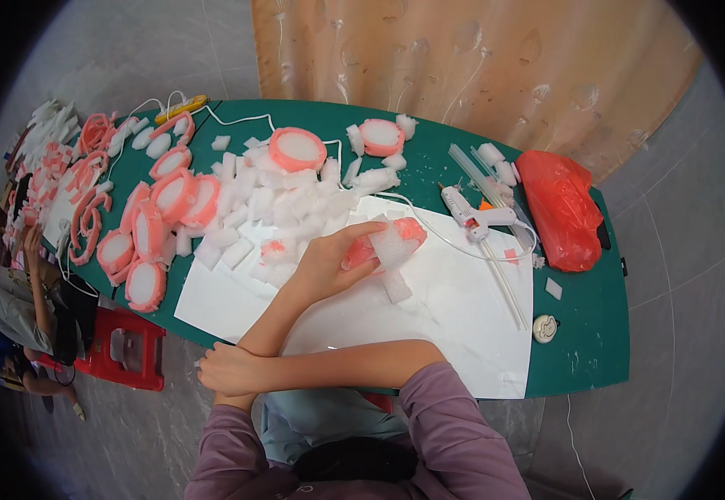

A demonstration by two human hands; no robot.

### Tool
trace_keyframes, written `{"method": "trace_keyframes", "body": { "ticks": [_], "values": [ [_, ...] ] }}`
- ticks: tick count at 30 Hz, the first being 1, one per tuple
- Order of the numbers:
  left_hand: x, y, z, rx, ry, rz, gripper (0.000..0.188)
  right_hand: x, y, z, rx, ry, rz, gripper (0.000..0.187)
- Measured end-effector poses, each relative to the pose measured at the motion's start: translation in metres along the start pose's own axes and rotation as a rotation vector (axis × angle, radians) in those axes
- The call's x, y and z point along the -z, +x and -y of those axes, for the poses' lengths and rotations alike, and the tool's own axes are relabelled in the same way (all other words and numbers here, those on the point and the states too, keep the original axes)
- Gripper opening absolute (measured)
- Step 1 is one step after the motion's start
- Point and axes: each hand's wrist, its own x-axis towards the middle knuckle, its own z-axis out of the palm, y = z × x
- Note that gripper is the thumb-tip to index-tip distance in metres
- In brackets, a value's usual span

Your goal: Assembling white foam pieces into pink plastic rings using a glue gun.

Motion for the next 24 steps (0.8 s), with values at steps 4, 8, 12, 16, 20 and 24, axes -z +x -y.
{"method": "trace_keyframes", "body": {
  "ticks": [4,8,12,16,20,24],
  "values": [
    [-0.003,0.0007,0.0023,-0.063,0.002,-0.063,0.046,0.0,-0.0006,-0.0017,0.018,0.039,-0.147,0.014],
    [-0.0057,0.0002,0.0058,-0.095,0.028,-0.097,0.048,0.0003,-0.0005,-0.0019,0.019,0.045,-0.146,0.014],
    [-0.006,0.0013,0.0056,-0.134,0.058,-0.118,0.05,0.0009,-0.0002,-0.0017,0.014,0.031,-0.069,0.013],
    [-0.0024,0.0013,0.0019,-0.062,0.11,-0.032,0.052,0.0006,-0.0002,-0.0016,0.002,0.018,-0.019,0.013],
    [-0.0007,0.0012,-0.0006,0.004,0.06,0.03,0.054,-0.0002,0.0003,-0.0008,-0.003,0.018,-0.011,0.013],
    [-0.0015,0.0029,0.0004,-0.128,0.088,-0.052,0.054,-0.0005,-0.0002,-0.0003,0.0,0.003,-0.015,0.012]
  ]
}}
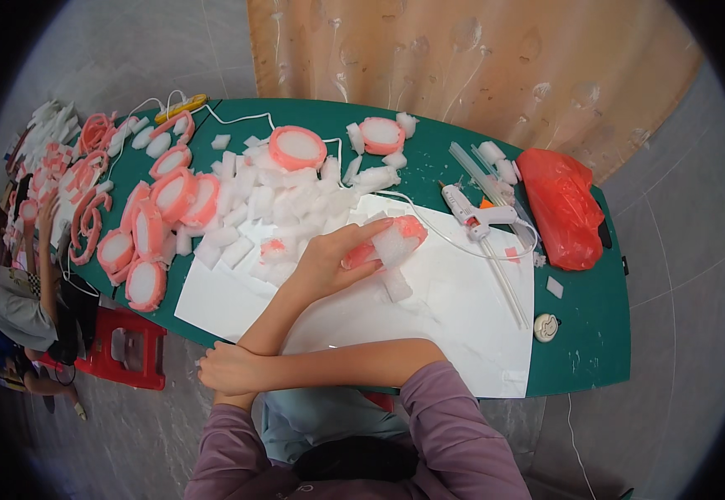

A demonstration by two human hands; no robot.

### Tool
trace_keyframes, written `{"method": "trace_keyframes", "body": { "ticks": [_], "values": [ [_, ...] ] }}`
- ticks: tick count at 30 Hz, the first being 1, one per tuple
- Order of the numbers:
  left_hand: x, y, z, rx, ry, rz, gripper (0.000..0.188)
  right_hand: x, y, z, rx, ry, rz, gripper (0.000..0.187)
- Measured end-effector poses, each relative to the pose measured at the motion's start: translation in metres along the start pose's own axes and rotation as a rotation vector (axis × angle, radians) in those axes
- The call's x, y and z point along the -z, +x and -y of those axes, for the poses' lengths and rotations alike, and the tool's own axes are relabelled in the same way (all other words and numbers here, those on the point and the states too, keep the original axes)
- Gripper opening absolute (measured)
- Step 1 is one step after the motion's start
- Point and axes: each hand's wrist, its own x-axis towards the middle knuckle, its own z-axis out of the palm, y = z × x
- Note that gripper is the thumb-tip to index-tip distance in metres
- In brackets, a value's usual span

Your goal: Assembling white foam pieces into pink plastic rings using a glue gun.

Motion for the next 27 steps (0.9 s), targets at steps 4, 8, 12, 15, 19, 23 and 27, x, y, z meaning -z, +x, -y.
{"method": "trace_keyframes", "body": {
  "ticks": [4,8,12,15,19,23,27],
  "values": [
    [0.001,0.0,0.0,-0.026,0.031,0.018,0.061,-0.001,0.0,0.0,0.019,0.006,-0.13,0.014],
    [0.003,0.0,-0.001,0.086,0.018,0.121,0.065,-0.002,0.0,-0.001,0.024,0.008,-0.126,0.014],
    [0.004,0.001,-0.003,0.087,0.014,0.11,0.067,-0.002,0.0,-0.001,0.031,0.024,-0.156,0.014],
    [0.003,0.002,-0.003,0.154,0.051,0.169,0.068,0.0,0.0,-0.001,0.02,0.03,-0.067,0.012],
    [0.002,0.001,-0.003,0.165,0.015,0.149,0.065,0.004,0.0,-0.002,0.003,0.037,0.037,0.013],
    [0.004,0.0,0.0,0.172,0.013,0.181,0.061,0.009,-0.002,-0.002,0.042,0.062,0.056,0.013],
    [0.006,0.0,0.001,0.164,0.061,0.166,0.061,0.014,-0.002,-0.003,0.054,0.059,0.026,0.012]
  ]
}}
